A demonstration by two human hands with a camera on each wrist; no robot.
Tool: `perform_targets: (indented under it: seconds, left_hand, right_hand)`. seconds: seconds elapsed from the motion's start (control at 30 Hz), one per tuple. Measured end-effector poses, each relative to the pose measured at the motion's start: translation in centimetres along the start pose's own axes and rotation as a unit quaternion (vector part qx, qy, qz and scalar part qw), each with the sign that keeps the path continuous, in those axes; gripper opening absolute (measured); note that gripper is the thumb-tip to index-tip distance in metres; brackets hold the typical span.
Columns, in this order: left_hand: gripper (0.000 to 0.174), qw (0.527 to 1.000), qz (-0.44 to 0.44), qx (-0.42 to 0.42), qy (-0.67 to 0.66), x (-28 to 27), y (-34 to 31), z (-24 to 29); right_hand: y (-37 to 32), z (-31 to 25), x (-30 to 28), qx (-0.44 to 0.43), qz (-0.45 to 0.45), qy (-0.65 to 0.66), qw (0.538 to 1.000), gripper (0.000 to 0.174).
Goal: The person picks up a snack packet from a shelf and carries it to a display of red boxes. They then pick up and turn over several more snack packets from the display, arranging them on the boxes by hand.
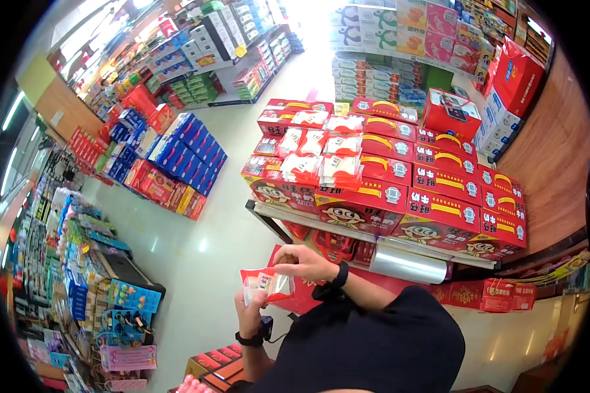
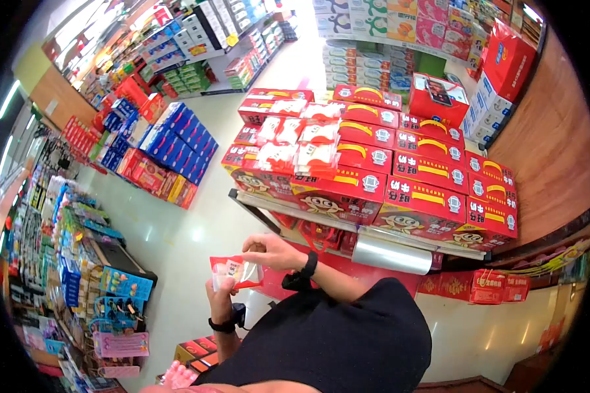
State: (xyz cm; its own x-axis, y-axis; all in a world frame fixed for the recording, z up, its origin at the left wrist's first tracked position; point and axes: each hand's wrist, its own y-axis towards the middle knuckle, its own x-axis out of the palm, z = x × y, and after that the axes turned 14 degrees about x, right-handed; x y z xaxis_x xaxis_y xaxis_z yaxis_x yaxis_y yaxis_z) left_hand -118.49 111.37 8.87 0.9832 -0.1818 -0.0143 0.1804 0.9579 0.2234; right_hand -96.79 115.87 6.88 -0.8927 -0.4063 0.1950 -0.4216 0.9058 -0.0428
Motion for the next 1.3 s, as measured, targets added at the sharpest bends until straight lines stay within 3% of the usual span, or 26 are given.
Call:
perform_targets:
  seconds: [0.07, 0.13, 0.27, 0.3, 0.33, 0.4, 0.67, 0.77, 0.87, 1.0, 1.3]
  left_hand:
    - [0.016, 1.0, 0.005, 0.001, -0.002, 0.6, 2.8, -2.2]
    - [0.017, 0.986, 0.115, 0.002, -0.119, 2.2, 5.6, -3.4]
    - [0.013, 0.967, 0.157, -0.019, -0.2, 5.9, 11.1, -3.2]
    - [0.019, 0.977, 0.085, -0.034, -0.195, 4.5, 11.8, -5.1]
    - [0.019, 0.977, 0.079, -0.041, -0.196, 4.5, 13.1, -5.9]
    - [0.027, 0.992, -0.045, 0.021, -0.114, 4.5, 15.9, -7.3]
    - [0.035, 0.967, -0.188, -0.047, -0.167, 5.8, 28.8, -7.6]
    - [0.031, 0.969, -0.197, -0.048, -0.143, 6.4, 34.4, -8.7]
    - [0.029, 0.965, -0.217, -0.063, -0.135, 6.5, 38.1, -10.5]
    - [0.029, 0.95, -0.25, -0.103, -0.155, 6.8, 41.4, -12.5]
    - [0.035, 0.937, -0.311, -0.1, -0.125, 7.1, 43.1, -12.7]
  right_hand:
    - [1.5, 0.8, -2.5, 0.005, 0.007, 0.005, 1.0, 0.018]
    - [2.2, 0.3, -3.7, 0.02, 0.001, 0.029, 0.999, 0.016]
    - [4.1, -0.2, -5.0, 0.014, 0.08, 0.041, 0.996, 0.012]
    - [4.6, -0.6, -5.2, 0.026, 0.137, 0.084, 0.987, 0.012]
    - [5.2, -0.7, -5.4, 0.038, 0.193, 0.127, 0.972, 0.013]
    - [7.0, -0.5, -6.1, 0.042, 0.278, 0.141, 0.949, 0.014]
    - [12.2, -3.0, -9.4, 0.02, 0.436, 0.185, 0.88, 0.019]
    - [15.0, -4.5, -10.4, 0.005, 0.453, 0.149, 0.879, 0.038]
    - [16.7, -5.2, -10.4, 0.036, 0.495, 0.134, 0.858, 0.041]
    - [18.2, -4.8, -9.4, 0.009, 0.59, 0.044, 0.806, 0.037]
    - [17.9, -3.8, -6.5, -0.028, 0.678, 0.076, 0.73, 0.027]
